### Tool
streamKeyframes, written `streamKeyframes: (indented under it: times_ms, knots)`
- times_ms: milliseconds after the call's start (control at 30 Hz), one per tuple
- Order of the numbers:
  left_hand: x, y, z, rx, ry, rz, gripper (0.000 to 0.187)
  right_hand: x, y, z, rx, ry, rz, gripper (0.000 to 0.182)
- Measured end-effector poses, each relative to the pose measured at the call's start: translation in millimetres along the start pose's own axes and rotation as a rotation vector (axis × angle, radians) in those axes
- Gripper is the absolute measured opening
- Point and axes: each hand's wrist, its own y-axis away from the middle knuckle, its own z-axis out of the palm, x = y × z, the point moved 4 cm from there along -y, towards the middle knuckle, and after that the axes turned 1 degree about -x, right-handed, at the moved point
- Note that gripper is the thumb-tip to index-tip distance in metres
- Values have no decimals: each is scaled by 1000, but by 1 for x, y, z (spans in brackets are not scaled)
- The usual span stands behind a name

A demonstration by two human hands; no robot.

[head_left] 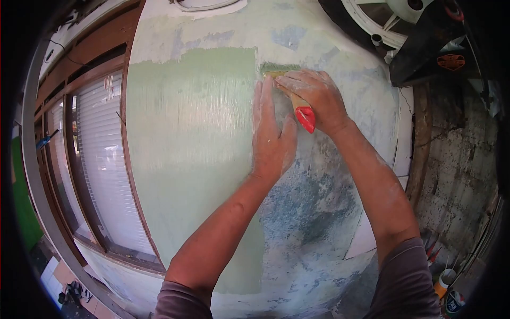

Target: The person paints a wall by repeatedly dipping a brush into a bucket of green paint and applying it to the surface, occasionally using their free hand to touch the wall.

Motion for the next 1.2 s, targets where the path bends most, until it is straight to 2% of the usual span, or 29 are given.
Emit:
streamKeyframes:
  times_ms: [67, 167, 267, 367, 467, 567, 667, 800, 900, 933, 1067, 1200]
  knots:
    - [8, -16, -3, -45, -175, 113, 70, 11, -3, 7, 26, 54, -26, 35]
    - [6, -33, 1, -95, -143, 199, 60, 13, -16, 11, 20, 15, 15, 31]
    - [0, -43, 0, -45, -130, 226, 58, 20, -27, 21, 130, 30, -30, 27]
    - [-10, -57, -2, -23, -144, 254, 57, 27, -40, 31, 93, -11, -29, 26]
    - [-19, -57, -1, -63, -114, 136, 57, 32, -34, 50, -4, -55, 42, 25]
    - [-23, -25, 0, -71, -160, 189, 60, 19, -9, 47, -107, -159, 76, 27]
    - [1, -5, -6, -94, -63, 210, 58, 3, -1, 19, -48, -185, 48, 27]
    - [4, -41, -3, -52, -9, 222, 52, 18, -32, 16, 86, -76, 4, 32]
    - [-10, -60, -1, -43, -8, 193, 51, 45, -35, 50, -13, -2, 161, 33]
    - [-16, -53, 2, -41, -5, 186, 51, 43, -26, 56, -52, -69, 208, 30]
    - [-3, -16, -3, -96, -32, 157, 51, 18, 0, 35, -45, -181, 121, 29]
    - [6, -37, -5, -67, 4, 229, 50, 19, -26, 22, 91, -135, 35, 28]
